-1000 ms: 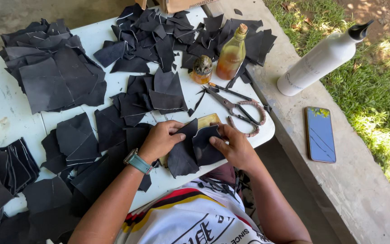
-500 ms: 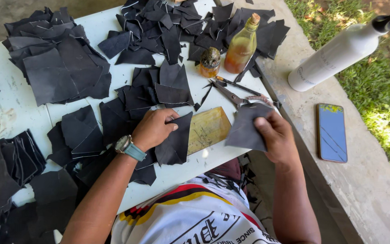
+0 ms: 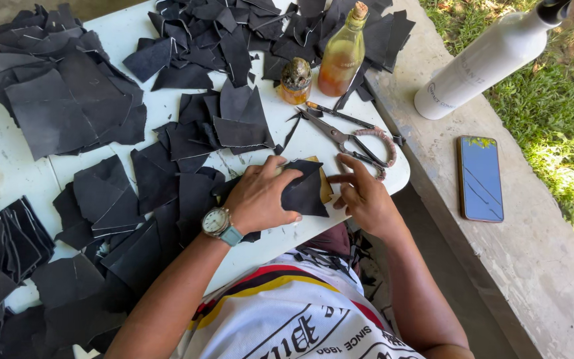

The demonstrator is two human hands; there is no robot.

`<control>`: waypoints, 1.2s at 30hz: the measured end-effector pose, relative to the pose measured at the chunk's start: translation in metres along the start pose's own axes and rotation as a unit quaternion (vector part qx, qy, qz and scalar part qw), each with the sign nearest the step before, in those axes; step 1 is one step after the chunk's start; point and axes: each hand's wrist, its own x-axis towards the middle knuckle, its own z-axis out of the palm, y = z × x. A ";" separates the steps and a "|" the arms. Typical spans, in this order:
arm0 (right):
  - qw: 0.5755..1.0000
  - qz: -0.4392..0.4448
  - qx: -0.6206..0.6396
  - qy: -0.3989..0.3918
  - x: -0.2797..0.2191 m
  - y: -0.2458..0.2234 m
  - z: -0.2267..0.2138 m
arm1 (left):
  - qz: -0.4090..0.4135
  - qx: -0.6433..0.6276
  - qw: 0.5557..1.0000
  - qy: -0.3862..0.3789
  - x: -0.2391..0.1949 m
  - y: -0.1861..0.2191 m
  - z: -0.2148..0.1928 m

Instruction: The person uses a rectangular template to mark and cut black leather pieces on a white table. They repeatedly place the template on a leather piece, trace its outline with a pencil, and then cut along the marked lines using scissors. The cut pieces are stacked on the table.

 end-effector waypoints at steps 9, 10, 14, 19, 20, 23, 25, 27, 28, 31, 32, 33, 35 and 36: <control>0.988 0.043 0.135 -0.060 -0.009 0.035 -0.011 | 0.023 -0.031 0.995 0.094 -0.014 0.006 0.018; 0.986 0.045 0.148 -0.059 -0.010 0.037 -0.010 | 0.032 -0.031 0.994 0.100 -0.014 0.006 0.020; 0.986 0.059 0.146 -0.052 -0.012 0.039 -0.008 | 0.059 -0.017 0.992 0.114 -0.014 0.007 0.027; 0.984 0.061 0.160 -0.056 -0.010 0.041 -0.010 | 0.059 0.008 0.991 0.121 -0.016 0.011 0.030; 0.983 0.064 0.160 -0.056 -0.009 0.041 -0.011 | 0.055 0.015 0.991 0.121 -0.016 0.012 0.031; 0.985 0.062 0.156 -0.041 -0.009 0.042 -0.012 | 0.050 0.033 0.990 0.125 -0.014 0.016 0.032; 0.992 0.011 0.123 0.014 -0.012 0.041 -0.009 | 0.037 0.040 0.992 0.114 -0.012 0.019 0.032; 0.995 -0.065 0.044 0.065 -0.016 0.037 -0.004 | 0.030 0.041 0.992 0.113 -0.012 0.020 0.032; 0.989 -0.115 -0.018 0.088 -0.017 0.033 0.002 | 0.029 0.038 0.992 0.117 -0.011 0.020 0.032; 0.942 -0.259 -0.188 0.097 -0.017 0.021 0.019 | 0.036 0.003 0.995 0.093 -0.011 0.014 0.031; 0.917 -0.306 -0.240 0.089 -0.015 0.016 0.021 | 0.039 -0.012 0.996 0.081 -0.011 0.008 0.029; 0.927 -0.286 -0.233 0.070 -0.014 0.013 0.019 | 0.028 -0.046 0.995 0.084 -0.010 -0.001 0.025; 0.945 -0.244 -0.216 0.028 -0.013 0.009 0.017 | 0.003 -0.117 0.989 0.089 -0.010 -0.016 0.021; 0.946 -0.244 -0.213 0.020 -0.012 0.008 0.016 | 0.006 -0.124 0.989 0.084 -0.010 -0.019 0.022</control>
